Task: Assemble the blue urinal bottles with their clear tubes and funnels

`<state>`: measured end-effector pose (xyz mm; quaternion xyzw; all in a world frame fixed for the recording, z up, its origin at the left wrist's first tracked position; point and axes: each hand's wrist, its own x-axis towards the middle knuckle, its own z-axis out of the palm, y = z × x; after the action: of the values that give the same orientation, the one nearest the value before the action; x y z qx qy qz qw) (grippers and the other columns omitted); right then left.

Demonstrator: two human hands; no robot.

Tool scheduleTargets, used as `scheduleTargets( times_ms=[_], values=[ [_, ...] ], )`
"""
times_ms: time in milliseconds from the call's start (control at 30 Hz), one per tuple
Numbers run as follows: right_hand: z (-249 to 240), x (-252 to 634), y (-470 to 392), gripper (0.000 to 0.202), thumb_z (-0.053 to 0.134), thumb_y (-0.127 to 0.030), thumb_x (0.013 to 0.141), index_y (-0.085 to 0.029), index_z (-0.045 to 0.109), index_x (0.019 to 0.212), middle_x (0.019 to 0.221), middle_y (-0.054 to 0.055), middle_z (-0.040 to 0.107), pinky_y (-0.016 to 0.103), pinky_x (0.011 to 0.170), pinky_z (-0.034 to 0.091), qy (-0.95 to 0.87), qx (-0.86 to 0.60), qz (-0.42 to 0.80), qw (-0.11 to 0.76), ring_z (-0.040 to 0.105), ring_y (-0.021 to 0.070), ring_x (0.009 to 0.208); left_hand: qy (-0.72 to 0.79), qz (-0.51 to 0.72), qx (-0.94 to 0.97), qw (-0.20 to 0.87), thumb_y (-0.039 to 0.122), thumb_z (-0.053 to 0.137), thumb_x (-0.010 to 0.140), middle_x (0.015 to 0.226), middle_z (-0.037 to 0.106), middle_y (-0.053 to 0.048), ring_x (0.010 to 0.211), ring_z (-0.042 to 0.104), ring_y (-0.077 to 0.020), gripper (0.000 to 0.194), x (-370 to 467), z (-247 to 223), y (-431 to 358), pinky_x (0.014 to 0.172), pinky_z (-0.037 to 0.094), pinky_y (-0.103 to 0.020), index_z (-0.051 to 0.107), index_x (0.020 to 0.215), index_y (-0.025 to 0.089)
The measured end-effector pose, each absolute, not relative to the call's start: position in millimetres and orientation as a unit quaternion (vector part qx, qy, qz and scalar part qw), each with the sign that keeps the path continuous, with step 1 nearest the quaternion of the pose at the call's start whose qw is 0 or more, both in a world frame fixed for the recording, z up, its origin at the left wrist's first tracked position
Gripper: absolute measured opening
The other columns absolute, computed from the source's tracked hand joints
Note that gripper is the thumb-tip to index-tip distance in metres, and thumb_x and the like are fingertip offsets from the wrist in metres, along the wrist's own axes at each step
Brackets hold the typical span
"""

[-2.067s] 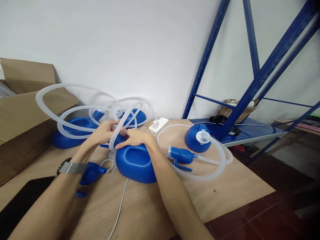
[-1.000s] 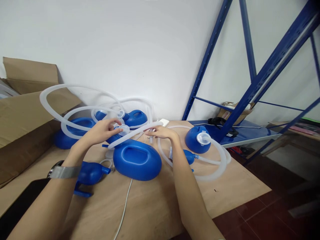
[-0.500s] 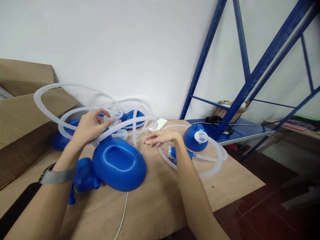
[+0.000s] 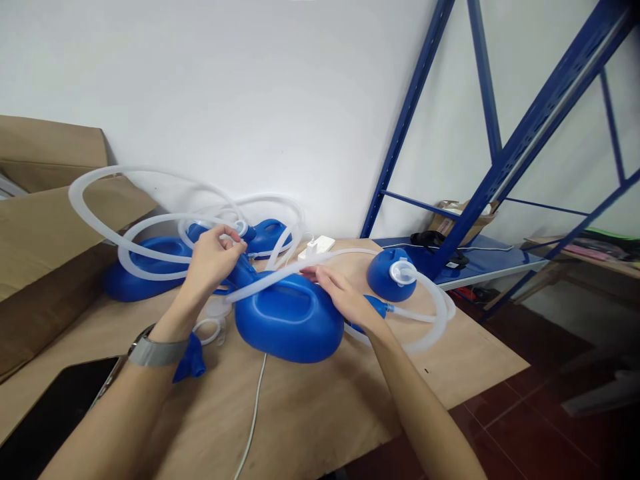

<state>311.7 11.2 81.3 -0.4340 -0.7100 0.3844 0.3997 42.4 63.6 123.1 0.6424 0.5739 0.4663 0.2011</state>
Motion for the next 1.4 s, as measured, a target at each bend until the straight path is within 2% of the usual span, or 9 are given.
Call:
scheduleTargets(
  times_ms=[100,167,333,533,700,833,1067,1233,1400],
  values=[
    [80.8,305.8,-20.2,0.050,0.065,-0.060,0.097,-0.024,0.070,0.133,0.141,0.010,0.070,0.047,0.118,0.046,-0.754,-0.469,0.237,0.393,0.063,0.0304,0.133,0.570,0.474,0.637,0.211,0.033,0.066,0.075,0.048,0.044,0.009,0.048,0.044,-0.0149,0.016,60.9,123.2,55.6,0.053,0.034,-0.028,0.053,0.082,0.025],
    [75.5,301.9,-37.5,0.052,0.070,-0.056,0.095,-0.025,0.067,0.137,0.140,0.011,0.070,0.050,0.116,0.048,-0.756,-0.500,0.179,0.383,0.064,0.0320,0.132,0.557,0.460,0.656,0.219,0.030,0.064,0.076,0.048,0.046,0.009,0.049,0.047,-0.0155,0.013,74.8,121.0,50.7,0.055,0.037,-0.029,0.053,0.081,0.024],
    [65.4,303.5,-63.1,0.039,0.059,-0.047,0.103,-0.027,0.066,0.136,0.139,0.010,0.070,0.053,0.111,0.051,-0.736,-0.553,0.180,0.346,0.067,0.0332,0.129,0.524,0.430,0.702,0.219,0.024,0.061,0.078,0.052,0.047,0.008,0.054,0.050,-0.0163,0.010,101.5,106.6,45.7,0.060,0.037,-0.030,0.051,0.079,0.025],
    [58.7,322.3,-74.3,0.044,0.056,-0.052,0.102,-0.030,0.066,0.138,0.143,0.010,0.069,0.061,0.115,0.047,-0.716,-0.598,0.170,0.316,0.064,0.0375,0.134,0.476,0.390,0.759,0.210,0.025,0.061,0.083,0.056,0.052,0.006,0.057,0.053,-0.0189,0.009,114.1,92.2,44.9,0.063,0.034,-0.033,0.052,0.080,0.025],
    [55.0,331.0,-73.4,0.038,0.058,-0.049,0.100,-0.029,0.071,0.129,0.132,0.008,0.075,0.054,0.106,0.054,-0.714,-0.596,0.154,0.333,0.071,0.0346,0.121,0.421,0.360,0.802,0.222,0.030,0.059,0.088,0.052,0.048,0.007,0.052,0.049,-0.0180,0.009,116.2,89.9,41.4,0.059,0.031,-0.032,0.053,0.084,0.026],
    [55.7,329.2,-72.5,0.036,0.061,-0.053,0.099,-0.028,0.076,0.120,0.120,0.008,0.080,0.051,0.096,0.056,-0.699,-0.615,0.151,0.332,0.074,0.0357,0.108,0.398,0.355,0.813,0.233,0.031,0.059,0.088,0.048,0.043,0.010,0.048,0.045,-0.0164,0.009,114.2,89.7,40.1,0.057,0.029,-0.030,0.053,0.089,0.026],
    [58.4,329.0,-72.7,0.036,0.061,-0.051,0.100,-0.028,0.077,0.122,0.115,0.007,0.082,0.047,0.091,0.055,-0.720,-0.587,0.150,0.340,0.076,0.0340,0.102,0.394,0.357,0.797,0.287,0.039,0.056,0.091,0.049,0.039,0.011,0.048,0.038,-0.0147,0.015,114.0,84.8,44.8,0.054,0.027,-0.028,0.050,0.090,0.025],
    [55.7,330.6,-71.8,0.036,0.060,-0.052,0.100,-0.029,0.078,0.120,0.114,0.007,0.082,0.046,0.088,0.056,-0.720,-0.585,0.143,0.344,0.076,0.0331,0.099,0.375,0.333,0.797,0.337,0.045,0.058,0.092,0.055,0.042,0.009,0.053,0.038,-0.0144,0.022,105.8,90.0,47.1,0.054,0.030,-0.027,0.049,0.094,0.025],
    [53.9,329.3,-70.6,0.036,0.059,-0.053,0.100,-0.029,0.079,0.118,0.116,0.007,0.082,0.046,0.089,0.055,-0.710,-0.597,0.144,0.344,0.076,0.0334,0.099,0.353,0.281,0.755,0.475,0.051,0.061,0.092,0.075,0.048,0.004,0.069,0.043,-0.0160,0.028,88.4,95.7,48.6,0.064,0.040,-0.029,0.052,0.097,0.026]
  ],
)
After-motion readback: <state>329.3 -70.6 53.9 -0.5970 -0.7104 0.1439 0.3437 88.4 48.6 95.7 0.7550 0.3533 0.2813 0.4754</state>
